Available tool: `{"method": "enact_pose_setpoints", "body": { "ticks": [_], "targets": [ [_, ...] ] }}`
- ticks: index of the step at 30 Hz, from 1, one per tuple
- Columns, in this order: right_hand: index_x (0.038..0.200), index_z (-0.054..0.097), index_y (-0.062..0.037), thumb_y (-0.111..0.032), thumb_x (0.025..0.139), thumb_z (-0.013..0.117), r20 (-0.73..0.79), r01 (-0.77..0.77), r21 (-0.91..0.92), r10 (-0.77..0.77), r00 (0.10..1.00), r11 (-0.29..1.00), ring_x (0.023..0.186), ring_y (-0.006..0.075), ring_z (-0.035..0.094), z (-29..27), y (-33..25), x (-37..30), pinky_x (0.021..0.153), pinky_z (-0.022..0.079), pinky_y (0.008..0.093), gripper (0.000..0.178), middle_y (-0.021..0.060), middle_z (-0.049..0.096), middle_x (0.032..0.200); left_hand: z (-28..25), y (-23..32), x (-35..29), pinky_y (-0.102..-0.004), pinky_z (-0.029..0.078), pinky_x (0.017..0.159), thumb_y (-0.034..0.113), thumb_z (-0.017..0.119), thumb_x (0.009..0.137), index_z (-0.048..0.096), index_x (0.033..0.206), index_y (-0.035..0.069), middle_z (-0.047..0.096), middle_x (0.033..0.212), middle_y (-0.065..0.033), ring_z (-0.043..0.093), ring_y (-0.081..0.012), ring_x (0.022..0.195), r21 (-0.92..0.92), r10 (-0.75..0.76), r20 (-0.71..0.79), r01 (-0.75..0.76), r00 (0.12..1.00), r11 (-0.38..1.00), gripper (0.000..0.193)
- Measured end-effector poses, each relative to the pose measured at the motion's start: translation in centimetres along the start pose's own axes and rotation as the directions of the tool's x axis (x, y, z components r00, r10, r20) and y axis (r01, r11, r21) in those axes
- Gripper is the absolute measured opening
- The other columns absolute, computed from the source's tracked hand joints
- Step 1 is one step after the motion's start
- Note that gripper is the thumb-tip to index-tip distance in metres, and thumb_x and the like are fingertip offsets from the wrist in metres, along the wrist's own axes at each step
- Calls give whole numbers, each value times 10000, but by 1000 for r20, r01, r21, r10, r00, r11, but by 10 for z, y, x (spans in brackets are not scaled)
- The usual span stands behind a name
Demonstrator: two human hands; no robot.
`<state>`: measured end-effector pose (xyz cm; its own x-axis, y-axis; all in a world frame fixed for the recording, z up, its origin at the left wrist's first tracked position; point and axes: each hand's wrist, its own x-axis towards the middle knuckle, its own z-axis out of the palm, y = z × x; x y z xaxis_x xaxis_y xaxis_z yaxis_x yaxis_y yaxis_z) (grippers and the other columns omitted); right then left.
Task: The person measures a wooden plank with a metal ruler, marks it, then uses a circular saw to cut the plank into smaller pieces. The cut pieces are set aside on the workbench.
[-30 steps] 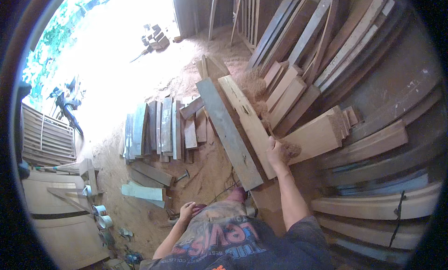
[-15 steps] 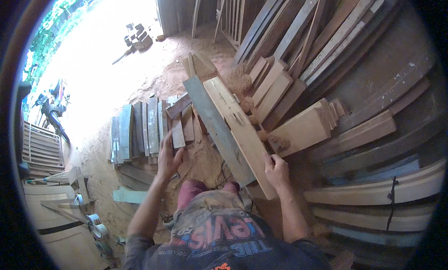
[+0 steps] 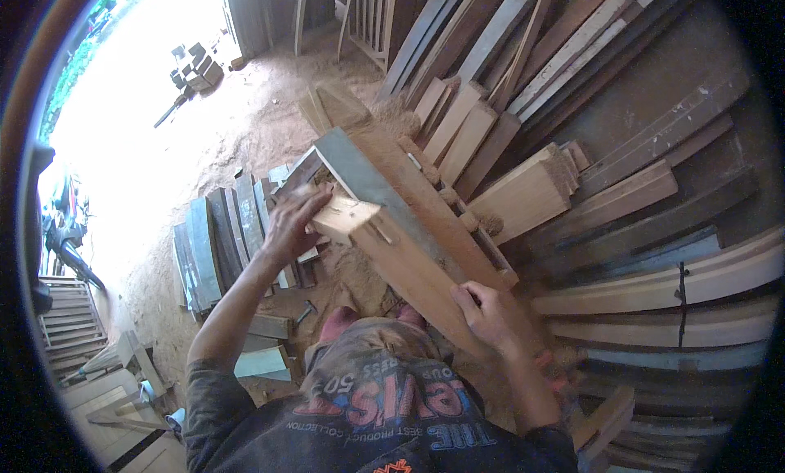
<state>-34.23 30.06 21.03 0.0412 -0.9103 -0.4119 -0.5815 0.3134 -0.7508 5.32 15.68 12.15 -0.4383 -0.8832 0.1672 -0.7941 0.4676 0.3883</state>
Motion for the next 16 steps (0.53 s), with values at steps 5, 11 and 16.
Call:
{"method": "enact_pose_setpoints", "body": {
  "ticks": [5, 11, 16],
  "targets": [
    [1159, 749, 48, -450, 1164, 574, -5, -104, 57, 104, 995, 993, 979, 141, 661, 56, -52, 47, 877, 533, 360, 528, 103, 764, 1026, 39, 25, -41, -458, 630, 777, 373, 853, 972, 737, 1268, 73, 835, 1008, -117, 816, -289, 893, -598, -402, 415, 577, 816, 556, 437],
    [1269, 723, 53, -504, 1153, 575, -81, -91, 322, 124, 989, 942, 1097, 201, 674, 118, -74, 110, 985, 513, 400, 588, 135, 758, 1156, 61, 49, -78, -377, 580, 906, 660, 662, 1062, 690, 1400, -17, 751, 1206, -115, 704, -184, 1088, -807, -327, 569, 590, 755, -42, 758],
    [1466, 701, -105, -663, 1114, 531, 50, 111, -195, -103, 993, 975, 1274, 386, 683, 166, -49, 159, 1144, 481, 450, 681, 254, 702, 1461, 66, 33, -76, -453, 299, 1337, 751, 539, 1066, 184, 1758, 25, 323, 1778, -198, 370, -264, 1624, -648, -193, 666, 431, 721, -628, 1064]
  ]
}}
